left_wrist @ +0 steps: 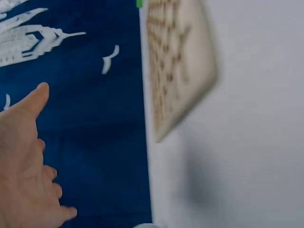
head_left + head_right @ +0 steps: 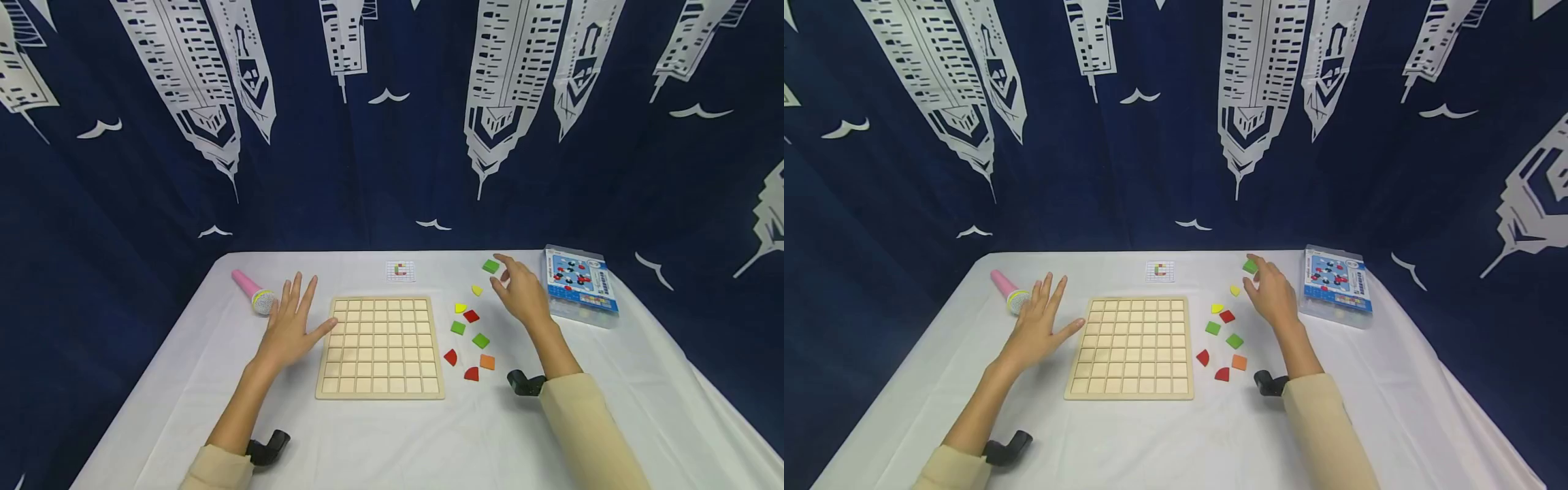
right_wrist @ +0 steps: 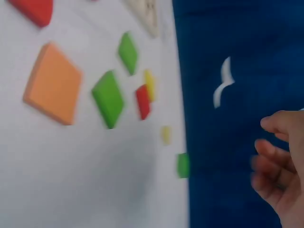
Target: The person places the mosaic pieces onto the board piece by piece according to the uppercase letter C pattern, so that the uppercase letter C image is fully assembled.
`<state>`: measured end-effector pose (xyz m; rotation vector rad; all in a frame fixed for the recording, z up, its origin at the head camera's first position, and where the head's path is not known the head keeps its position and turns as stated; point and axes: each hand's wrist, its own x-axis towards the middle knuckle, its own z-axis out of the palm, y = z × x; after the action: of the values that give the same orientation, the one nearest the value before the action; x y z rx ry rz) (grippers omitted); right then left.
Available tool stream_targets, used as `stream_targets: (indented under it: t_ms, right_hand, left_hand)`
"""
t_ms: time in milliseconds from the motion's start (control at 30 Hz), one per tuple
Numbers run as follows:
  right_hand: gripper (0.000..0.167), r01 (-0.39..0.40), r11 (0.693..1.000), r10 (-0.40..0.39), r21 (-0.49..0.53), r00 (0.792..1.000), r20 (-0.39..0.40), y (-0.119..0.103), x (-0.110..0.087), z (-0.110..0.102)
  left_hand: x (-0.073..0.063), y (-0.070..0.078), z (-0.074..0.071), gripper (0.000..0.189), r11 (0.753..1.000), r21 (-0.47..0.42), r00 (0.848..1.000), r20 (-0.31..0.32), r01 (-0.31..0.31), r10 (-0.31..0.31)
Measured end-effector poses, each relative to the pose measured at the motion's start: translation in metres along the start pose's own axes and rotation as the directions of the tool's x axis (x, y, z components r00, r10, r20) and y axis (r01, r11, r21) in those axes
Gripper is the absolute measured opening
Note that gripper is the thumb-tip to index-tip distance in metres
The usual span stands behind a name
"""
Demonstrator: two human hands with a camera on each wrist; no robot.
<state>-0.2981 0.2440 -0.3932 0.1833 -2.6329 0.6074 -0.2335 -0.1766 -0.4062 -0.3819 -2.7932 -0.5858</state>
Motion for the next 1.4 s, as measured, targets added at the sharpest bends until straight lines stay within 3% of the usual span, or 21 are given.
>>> stream_targets:
  t_ms: [167, 333, 467, 567, 733, 900, 1267, 1400]
  right_hand:
    - [0.041, -0.126, 0.992, 0.123, 0.022, 0.989, 0.083, 0.023, 0.002, 0.030]
    - [0.041, -0.153, 0.988, 0.149, 0.011, 0.972, 0.181, 0.042, 0.004, 0.054]
    - [0.042, -0.159, 0.987, 0.156, -0.008, 0.957, 0.242, 0.052, 0.009, 0.065]
    - [0.043, -0.154, 0.988, 0.151, -0.012, 0.947, 0.282, 0.056, 0.013, 0.070]
    - [0.040, -0.133, 0.991, 0.131, -0.019, 0.923, 0.362, 0.058, 0.021, 0.072]
    - [0.041, -0.164, 0.986, 0.159, -0.023, 0.903, 0.400, 0.064, 0.019, 0.064]
    - [0.037, -0.175, 0.984, 0.147, 0.041, 0.916, 0.372, 0.076, 0.003, 0.044]
    - [0.038, -0.174, 0.984, 0.151, 0.039, 0.931, 0.333, 0.076, -0.002, 0.044]
  left_hand:
    - [-0.007, -0.016, 0.027, 0.088, 0.983, -0.180, 0.995, 0.074, -0.045, 0.060]
    - [-0.010, -0.029, 0.051, 0.097, 0.946, -0.320, 0.981, 0.161, -0.048, 0.105]
    - [-0.015, -0.037, 0.064, 0.101, 0.952, -0.304, 0.959, 0.259, -0.034, 0.117]
    - [-0.019, -0.040, 0.068, 0.100, 0.964, -0.261, 0.946, 0.296, -0.052, 0.131]
    - [-0.020, -0.040, 0.070, 0.094, 0.962, -0.263, 0.951, 0.272, -0.074, 0.148]
    - [-0.020, -0.040, 0.070, 0.095, 0.964, -0.258, 0.946, 0.288, -0.071, 0.147]
    - [-0.021, -0.045, 0.066, 0.095, 0.962, -0.263, 0.954, 0.261, -0.079, 0.150]
    - [-0.021, -0.045, 0.065, 0.094, 0.961, -0.266, 0.957, 0.250, -0.080, 0.149]
